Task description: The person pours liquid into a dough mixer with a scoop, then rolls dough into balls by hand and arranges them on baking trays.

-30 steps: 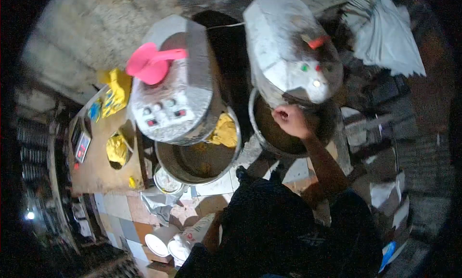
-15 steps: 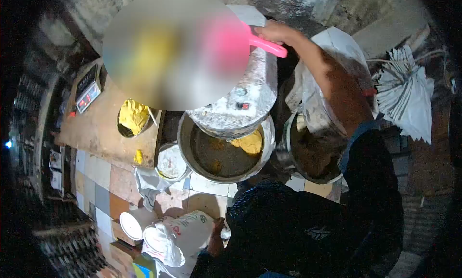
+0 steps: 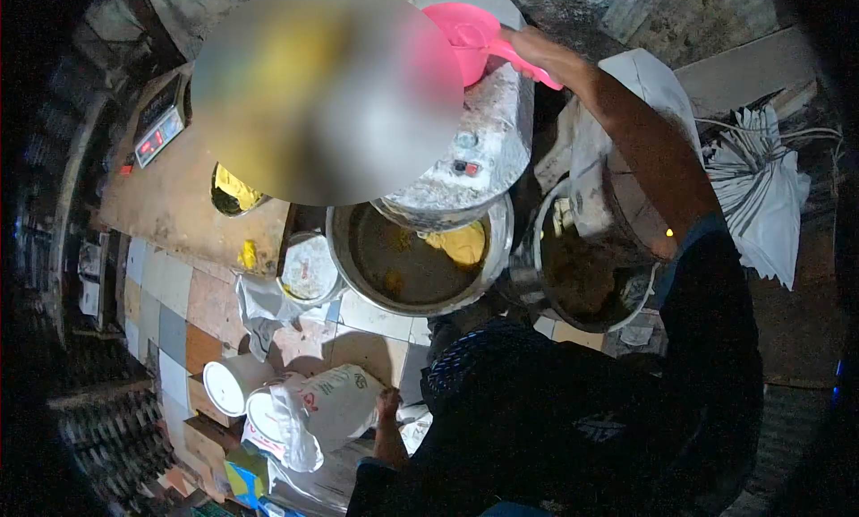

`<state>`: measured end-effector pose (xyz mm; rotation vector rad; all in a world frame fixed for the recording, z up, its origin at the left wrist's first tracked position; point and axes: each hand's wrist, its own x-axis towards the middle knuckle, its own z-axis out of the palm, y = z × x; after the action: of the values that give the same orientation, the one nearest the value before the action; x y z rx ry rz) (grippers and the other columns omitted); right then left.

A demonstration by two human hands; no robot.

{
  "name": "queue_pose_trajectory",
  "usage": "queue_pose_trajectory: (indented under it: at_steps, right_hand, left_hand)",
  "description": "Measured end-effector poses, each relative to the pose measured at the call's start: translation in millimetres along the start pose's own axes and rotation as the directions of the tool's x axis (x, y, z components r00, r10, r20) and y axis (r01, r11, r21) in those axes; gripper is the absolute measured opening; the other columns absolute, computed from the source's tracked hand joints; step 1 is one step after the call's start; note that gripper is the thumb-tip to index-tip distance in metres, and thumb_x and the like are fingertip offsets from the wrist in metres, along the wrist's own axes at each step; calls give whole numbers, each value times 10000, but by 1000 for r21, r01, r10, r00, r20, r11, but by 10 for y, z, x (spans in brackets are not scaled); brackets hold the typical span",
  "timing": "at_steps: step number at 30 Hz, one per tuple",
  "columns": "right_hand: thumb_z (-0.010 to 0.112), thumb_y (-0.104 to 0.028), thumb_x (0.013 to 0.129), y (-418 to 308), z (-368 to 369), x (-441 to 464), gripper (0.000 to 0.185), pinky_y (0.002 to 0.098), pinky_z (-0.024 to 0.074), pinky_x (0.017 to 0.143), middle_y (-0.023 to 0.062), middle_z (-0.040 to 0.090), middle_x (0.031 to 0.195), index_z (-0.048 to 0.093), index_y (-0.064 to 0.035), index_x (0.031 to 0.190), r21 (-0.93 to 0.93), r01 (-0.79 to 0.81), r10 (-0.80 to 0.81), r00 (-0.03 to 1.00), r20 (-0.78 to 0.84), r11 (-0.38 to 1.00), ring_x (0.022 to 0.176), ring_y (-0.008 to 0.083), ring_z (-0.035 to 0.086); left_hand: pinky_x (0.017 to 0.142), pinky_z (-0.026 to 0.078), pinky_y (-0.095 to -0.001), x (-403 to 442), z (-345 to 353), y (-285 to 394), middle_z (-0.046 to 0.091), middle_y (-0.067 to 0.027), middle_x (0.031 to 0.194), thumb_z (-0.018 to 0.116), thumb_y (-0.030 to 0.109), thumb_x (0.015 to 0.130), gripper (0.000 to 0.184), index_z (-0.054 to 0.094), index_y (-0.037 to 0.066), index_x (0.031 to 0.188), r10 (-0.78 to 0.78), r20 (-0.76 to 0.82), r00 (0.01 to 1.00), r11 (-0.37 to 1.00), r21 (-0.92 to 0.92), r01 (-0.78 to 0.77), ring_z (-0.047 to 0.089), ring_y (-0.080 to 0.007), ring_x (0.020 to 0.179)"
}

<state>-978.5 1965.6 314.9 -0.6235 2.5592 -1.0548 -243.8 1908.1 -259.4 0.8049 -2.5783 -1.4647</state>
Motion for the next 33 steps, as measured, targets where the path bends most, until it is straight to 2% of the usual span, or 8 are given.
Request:
queue_pose_trajectory:
  at_steps: [1, 6, 16, 17, 23, 25, 28, 33]
  right_hand:
    - [393, -462, 906, 6, -1, -66, 475, 287, 368, 399, 46, 491, 557, 576, -25, 919, 0, -5, 5, 1000, 7, 1000, 417, 116, 431]
    - [385, -450, 909, 22, -269, -453, 478, 278, 349, 361, 51, 504, 557, 576, -12, 878, -1, -65, 65, 996, 53, 998, 413, 106, 439]
    - [378, -423, 864, 606, -1096, -2090, 517, 340, 460, 441, 122, 577, 584, 576, 8, 660, 5, 43, -43, 962, 271, 999, 485, 218, 570]
    - [378, -423, 864, 680, -1161, -2281, 517, 340, 460, 441, 122, 577, 584, 576, 8, 660, 15, 41, -44, 958, 283, 999, 485, 218, 570]
    - [375, -469, 909, 1640, -1155, -3100, 584, 304, 479, 432, 74, 563, 490, 577, -5, 617, 110, 86, -118, 935, 334, 990, 408, 143, 565]
    - [400, -399, 916, 1875, -1123, -3351, 540, 360, 479, 510, 161, 561, 529, 557, 24, 619, 100, 164, -186, 937, 295, 981, 488, 225, 594]
    - [328, -471, 944, 2255, -971, -3676, 543, 268, 440, 408, 30, 522, 508, 587, -11, 815, 106, 185, -210, 926, 314, 977, 459, 114, 550]
    - [414, -302, 935, 2718, -562, -4190, 372, 403, 424, 567, 158, 545, 596, 570, 4, 792, 203, 192, -215, 972, 97, 960, 554, 297, 546]
  left_hand:
    - [543, 475, -425, 7, -53, 36, 643, -127, 854, 558, 99, 735, 116, 622, 78, 830, -228, 9, 974, 896, -389, 214, 601, -306, 632]
    - [485, 452, -354, 22, 66, 473, 626, -99, 767, 568, 108, 763, 84, 612, 88, 833, -326, -69, 943, 940, -127, 316, 578, -254, 573]
    - [454, 395, -258, -239, 1023, 1429, 549, -91, 747, 661, 206, 746, 482, 426, 50, 1137, -629, 332, 703, 108, -858, 503, 510, -143, 546]
    - [478, 407, -272, -335, 1264, 1558, 546, -101, 743, 663, 211, 750, 495, 417, 46, 1146, -703, 55, 709, 538, -611, 581, 505, -148, 528]
    - [668, 473, -275, -778, 1656, 1894, 596, -115, 919, 578, 212, 784, 324, 508, 104, 1081, -427, 257, 867, 361, -831, 423, 554, -163, 729]
    - [687, 460, -288, -946, 1894, 1351, 595, -92, 902, 607, 268, 815, 344, 502, 66, 1073, -200, 7, 980, 942, -272, 194, 547, -143, 793]
    - [654, 455, -283, -1021, 1909, 1856, 595, -82, 856, 634, 278, 804, 366, 508, 39, 1050, -399, -59, 915, 870, -341, 357, 550, -136, 773]
    - [608, 451, -266, -825, 1708, 2612, 593, -92, 819, 682, 276, 763, 415, 506, 26, 1043, -709, 59, 702, 677, -223, 702, 543, -127, 696]
